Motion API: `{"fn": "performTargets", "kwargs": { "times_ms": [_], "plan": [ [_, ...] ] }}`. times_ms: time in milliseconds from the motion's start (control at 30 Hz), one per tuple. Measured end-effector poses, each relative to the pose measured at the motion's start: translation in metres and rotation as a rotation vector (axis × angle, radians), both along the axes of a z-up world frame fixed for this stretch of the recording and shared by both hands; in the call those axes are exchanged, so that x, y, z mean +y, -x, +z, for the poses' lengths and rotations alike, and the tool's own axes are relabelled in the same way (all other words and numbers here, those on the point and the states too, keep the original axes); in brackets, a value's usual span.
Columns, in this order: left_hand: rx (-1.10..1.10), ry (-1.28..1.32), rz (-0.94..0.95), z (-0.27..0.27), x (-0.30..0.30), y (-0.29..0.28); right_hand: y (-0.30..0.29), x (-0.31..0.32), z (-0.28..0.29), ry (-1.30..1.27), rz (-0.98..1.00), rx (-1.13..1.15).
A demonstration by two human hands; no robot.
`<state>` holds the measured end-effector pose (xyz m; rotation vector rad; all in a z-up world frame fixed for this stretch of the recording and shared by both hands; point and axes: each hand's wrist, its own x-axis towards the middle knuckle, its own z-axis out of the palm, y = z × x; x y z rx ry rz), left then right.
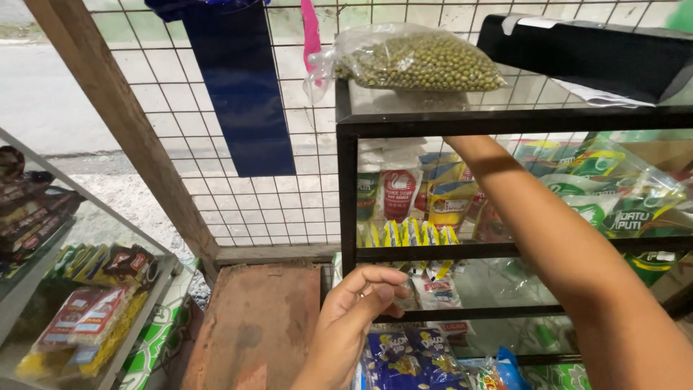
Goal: Arranging small plastic bags of white powder on a shelf in a grocery store.
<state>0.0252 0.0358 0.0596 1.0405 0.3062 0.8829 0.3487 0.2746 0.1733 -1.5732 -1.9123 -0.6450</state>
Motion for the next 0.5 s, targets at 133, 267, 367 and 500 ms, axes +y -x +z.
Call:
{"fn": "performTargets", "kwargs": {
  "times_ms": [133,267,367,500],
  "plan": [
    [0.031,-0.026,0.017,-0.002,-0.002,0.000,-0.012,0.013,-0.018,-0.065,0.095,-0.106],
    [0.045,-0.045,0.027,-0.006,-0.002,0.002,0.003,-0.012,-0.018,-0.156,0.447,-0.097],
    [0.091,-0.020,0.038,-0.007,-0.005,0.007,0.022,-0.023,-0.005,-0.282,0.171,-0.485],
    [0.086,0.014,0.099,-0.010,-0.019,0.017,0.021,-0.026,-0.001,-0.190,0.436,-0.295]
  ]
}}
